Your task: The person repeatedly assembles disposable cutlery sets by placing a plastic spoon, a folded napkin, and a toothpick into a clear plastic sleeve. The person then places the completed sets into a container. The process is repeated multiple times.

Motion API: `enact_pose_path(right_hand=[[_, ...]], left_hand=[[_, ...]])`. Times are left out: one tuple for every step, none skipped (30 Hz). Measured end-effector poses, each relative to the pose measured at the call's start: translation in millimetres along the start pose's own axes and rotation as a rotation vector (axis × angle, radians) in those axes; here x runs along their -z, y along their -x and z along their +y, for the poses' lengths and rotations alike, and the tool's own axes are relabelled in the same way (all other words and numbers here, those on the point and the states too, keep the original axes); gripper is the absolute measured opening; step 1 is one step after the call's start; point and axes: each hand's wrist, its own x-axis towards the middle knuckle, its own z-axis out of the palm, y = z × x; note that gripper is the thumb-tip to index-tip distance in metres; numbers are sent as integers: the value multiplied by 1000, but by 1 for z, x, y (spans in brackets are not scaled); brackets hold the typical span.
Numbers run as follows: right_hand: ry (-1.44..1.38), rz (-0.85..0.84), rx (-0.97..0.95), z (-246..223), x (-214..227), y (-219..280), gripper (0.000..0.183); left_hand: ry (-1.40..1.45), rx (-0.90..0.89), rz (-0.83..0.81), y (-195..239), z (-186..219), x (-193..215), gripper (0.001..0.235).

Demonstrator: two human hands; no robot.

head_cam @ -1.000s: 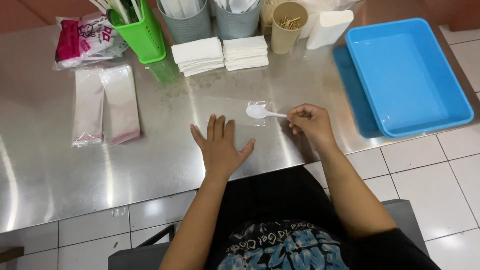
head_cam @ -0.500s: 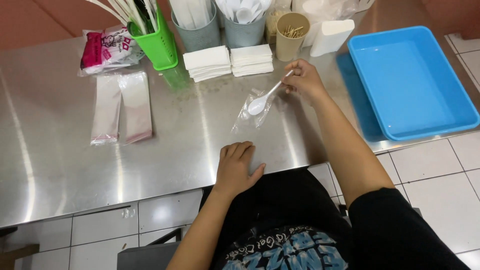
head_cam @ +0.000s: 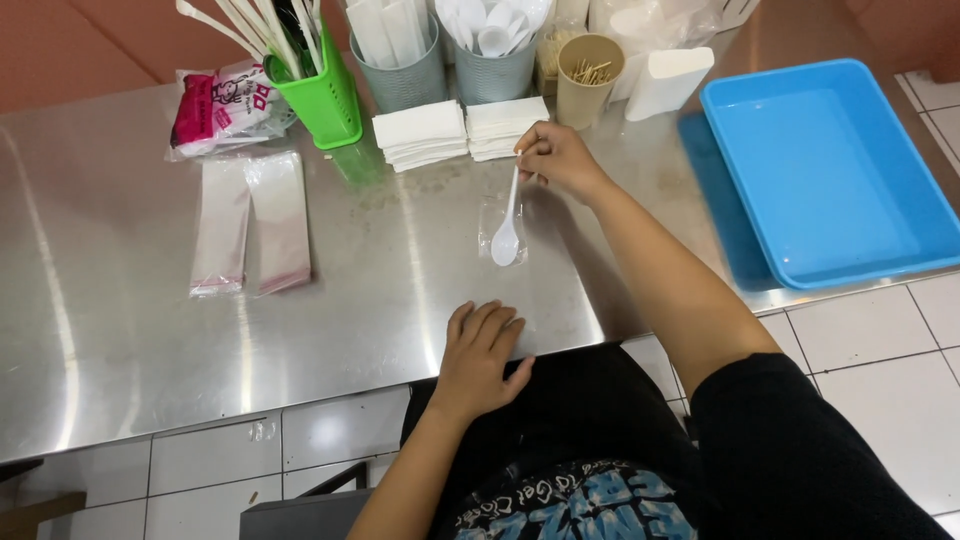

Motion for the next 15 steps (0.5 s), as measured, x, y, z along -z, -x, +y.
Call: enact_pose_path(right_hand=[[0,1,1,4,1,-5,20],[49,-25,6,9,0,-10,20],[97,-51,10,14,0,-14,20],[97,-55,11,11,-3,-14,20],[125,-89,6,7,-5,-13,21],[153,-123,-1,5,-7,-12,21],[153,-128,-3,3,-10,-11,21],[179,-147,-8,1,-12,-10,20],[206,-167,-13,-1,-14,-9,19],[207,-169,-16,0,-15,-8,19],[222,-194,-22,2,-15,-7,17],[238,-219,-28,4,-16,-6,15],[239,-219,-31,-1,-16,-4,15],[269,-233,-44,-7,-16,-1,13],[300,-247,-56,-12,-16,1,11]], left_hand=[[-1,-1,0,3,-3,-2,42],[-48,-25,0,8,-5,-4,42],[-95,-49,0,13,-7,-6,43],[-96,-45,1,13,-6,-5,43],[-98,-51,1,13,-6,-5,44],[-98,-56,0,14,-5,-5,46],[-96,-51,1,15,-5,-6,46],[-97,-53,6,15,-4,-7,48],[-98,-55,11,15,-4,-8,49],[-95,-53,11,16,-4,-9,49],[-105,-57,22,16,-4,-9,50],[-114,-62,32,16,-4,-10,52],[-110,-60,32,16,-3,-11,52],[-119,-56,49,16,-2,-11,53],[-128,-51,67,16,-1,-12,54]])
